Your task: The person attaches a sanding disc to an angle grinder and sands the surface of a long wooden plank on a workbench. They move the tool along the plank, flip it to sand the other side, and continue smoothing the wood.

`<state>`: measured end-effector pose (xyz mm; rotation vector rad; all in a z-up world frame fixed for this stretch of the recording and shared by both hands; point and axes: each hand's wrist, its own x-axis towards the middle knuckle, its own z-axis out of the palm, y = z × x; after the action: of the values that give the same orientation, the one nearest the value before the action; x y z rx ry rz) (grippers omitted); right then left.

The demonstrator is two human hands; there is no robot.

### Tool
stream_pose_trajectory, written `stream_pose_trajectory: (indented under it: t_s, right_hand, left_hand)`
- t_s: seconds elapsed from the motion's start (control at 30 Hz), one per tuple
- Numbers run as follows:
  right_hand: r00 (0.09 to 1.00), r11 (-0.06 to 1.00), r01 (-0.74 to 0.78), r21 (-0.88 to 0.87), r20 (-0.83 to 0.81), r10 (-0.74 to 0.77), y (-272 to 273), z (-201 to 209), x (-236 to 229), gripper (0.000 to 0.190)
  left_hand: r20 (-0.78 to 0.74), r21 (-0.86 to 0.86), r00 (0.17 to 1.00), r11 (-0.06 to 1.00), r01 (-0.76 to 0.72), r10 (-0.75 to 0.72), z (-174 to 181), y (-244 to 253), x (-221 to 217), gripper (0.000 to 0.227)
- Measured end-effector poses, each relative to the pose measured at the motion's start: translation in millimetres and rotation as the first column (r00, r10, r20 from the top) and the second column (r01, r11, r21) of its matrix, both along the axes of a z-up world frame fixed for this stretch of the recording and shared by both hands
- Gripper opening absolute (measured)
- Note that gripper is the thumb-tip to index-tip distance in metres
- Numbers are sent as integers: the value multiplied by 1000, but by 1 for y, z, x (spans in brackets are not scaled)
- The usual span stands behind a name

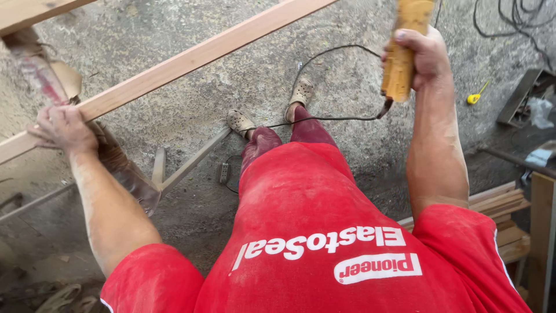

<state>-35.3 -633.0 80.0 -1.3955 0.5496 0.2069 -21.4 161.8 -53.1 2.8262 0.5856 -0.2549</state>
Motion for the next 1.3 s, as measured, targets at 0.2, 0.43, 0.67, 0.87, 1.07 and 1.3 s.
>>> stream_pose_trajectory:
  t_s: [0.2, 0.43, 0.67, 0.87, 1.07, 1.3]
  right_hand:
    - [997, 955, 20, 296, 67, -42, 51, 9, -56, 52]
    - [983, 890, -169, 424, 138, 121, 188, 0, -40, 52]
    - [889, 802, -454, 387, 256, 380, 248, 11, 9, 50]
    - [785, 694, -613, 379, 194, 588, 243, 15, 38, 46]
    - [555, 538, -832, 134, 218, 803, 192, 17, 71, 43]
    - [329, 329, -944, -29, 25, 944, 190, 28, 82, 31]
  left_hand:
    - [403, 149, 830, 923, 355, -385, 42, -171, -15, 31]
    - [807, -385, 407, 140, 912, -428, 133, -384, -88, 42]
    - [774, -198, 375, 368, 909, -510, 174, -368, -80, 21]
    - [736, -521, 642, 424, 740, -216, 140, -371, -110, 40]
    - [8, -542, 946, 796, -269, 325, 26, -368, -226, 44]
    - [-538, -368, 72, -158, -916, 840, -34, -512, -451, 46]
